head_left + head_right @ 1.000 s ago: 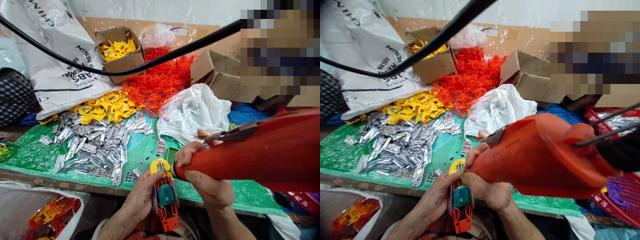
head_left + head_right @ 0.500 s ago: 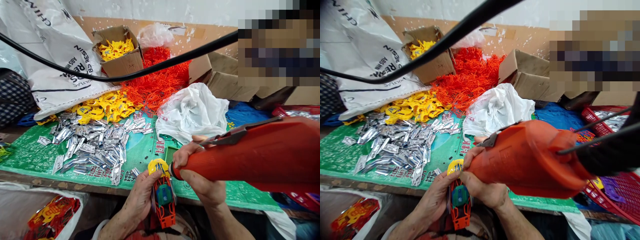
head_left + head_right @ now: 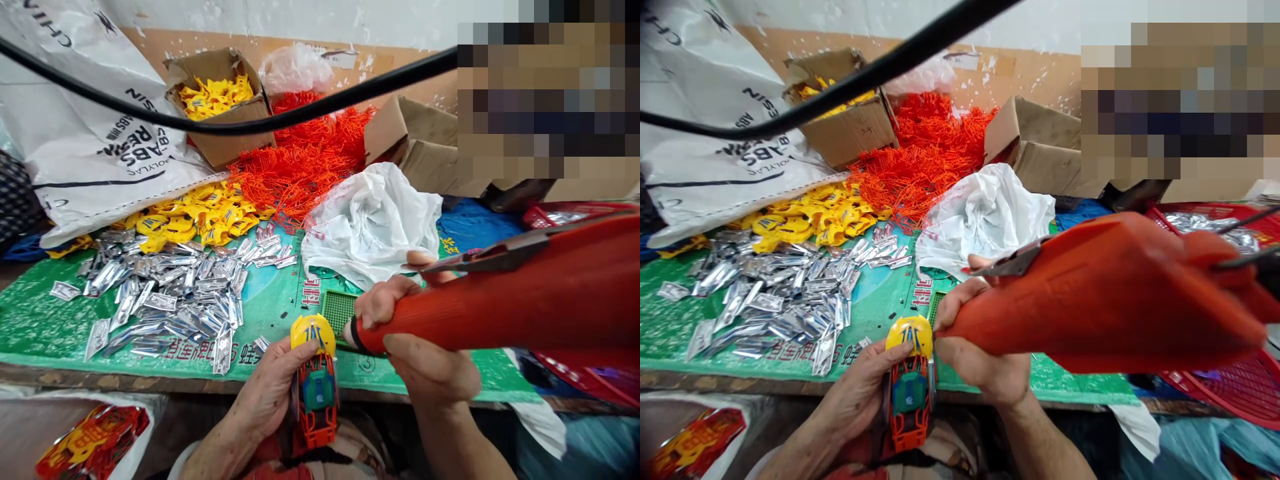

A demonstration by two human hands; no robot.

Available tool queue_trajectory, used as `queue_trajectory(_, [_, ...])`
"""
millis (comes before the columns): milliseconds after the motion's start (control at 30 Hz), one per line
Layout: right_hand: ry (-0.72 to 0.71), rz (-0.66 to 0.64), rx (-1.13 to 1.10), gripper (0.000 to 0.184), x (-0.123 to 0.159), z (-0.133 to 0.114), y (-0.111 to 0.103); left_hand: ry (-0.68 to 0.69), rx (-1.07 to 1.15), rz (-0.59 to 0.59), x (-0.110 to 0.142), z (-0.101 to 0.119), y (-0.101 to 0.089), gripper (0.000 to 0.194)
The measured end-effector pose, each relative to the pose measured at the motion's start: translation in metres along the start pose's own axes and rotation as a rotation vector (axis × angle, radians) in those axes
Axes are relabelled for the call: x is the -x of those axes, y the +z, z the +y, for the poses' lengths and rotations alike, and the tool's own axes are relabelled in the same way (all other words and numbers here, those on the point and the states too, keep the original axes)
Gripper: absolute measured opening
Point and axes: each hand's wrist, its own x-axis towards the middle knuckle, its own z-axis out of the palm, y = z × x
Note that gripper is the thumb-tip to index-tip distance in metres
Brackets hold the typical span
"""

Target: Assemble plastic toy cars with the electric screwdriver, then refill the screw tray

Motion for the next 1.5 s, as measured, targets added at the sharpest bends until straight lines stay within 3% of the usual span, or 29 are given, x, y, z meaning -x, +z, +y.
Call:
queue_trajectory(100, [0.015, 0.096, 0.095, 0.06, -0.004, -0.001, -0.017, -0.03, -0.049, -0.009, -0.001, 0.006, -0.005, 0.029])
queue_trajectory(233, [0.102, 0.137, 0.204, 0.018, -0.001, 0.008, -0.037, -0.071, -0.106, -0.02, -0.002, 0.01, -0.006, 0.029])
queue_trajectory(300, [0.121, 0.13, 0.238, 0.012, 0.002, 0.014, -0.041, -0.104, -0.105, -0.025, -0.002, 0.009, -0.004, 0.029])
queue_trajectory(600, [0.088, 0.146, 0.225, 0.027, 0.01, 0.027, -0.047, -0.081, -0.029, 0.079, 0.001, 0.004, -0.007, 0.03])
queue_trajectory(800, [0.075, 0.157, 0.232, 0.036, 0.011, 0.03, -0.047, -0.065, -0.037, 0.007, 0.0, 0.002, -0.013, 0.035])
queue_trajectory(967, [0.068, 0.187, 0.251, 0.042, 0.012, 0.029, -0.045, -0.07, -0.054, 0.053, 0.0, 0.002, -0.012, 0.037])
queue_trajectory(1300, [0.088, 0.184, 0.296, 0.04, 0.012, 0.031, -0.044, -0.008, -0.074, 0.152, 0.0, 0.007, -0.014, 0.035])
queue_trajectory(1500, [0.074, 0.179, 0.286, 0.036, 0.012, 0.03, -0.044, -0.014, -0.074, 0.149, 0.001, 0.01, -0.012, 0.037])
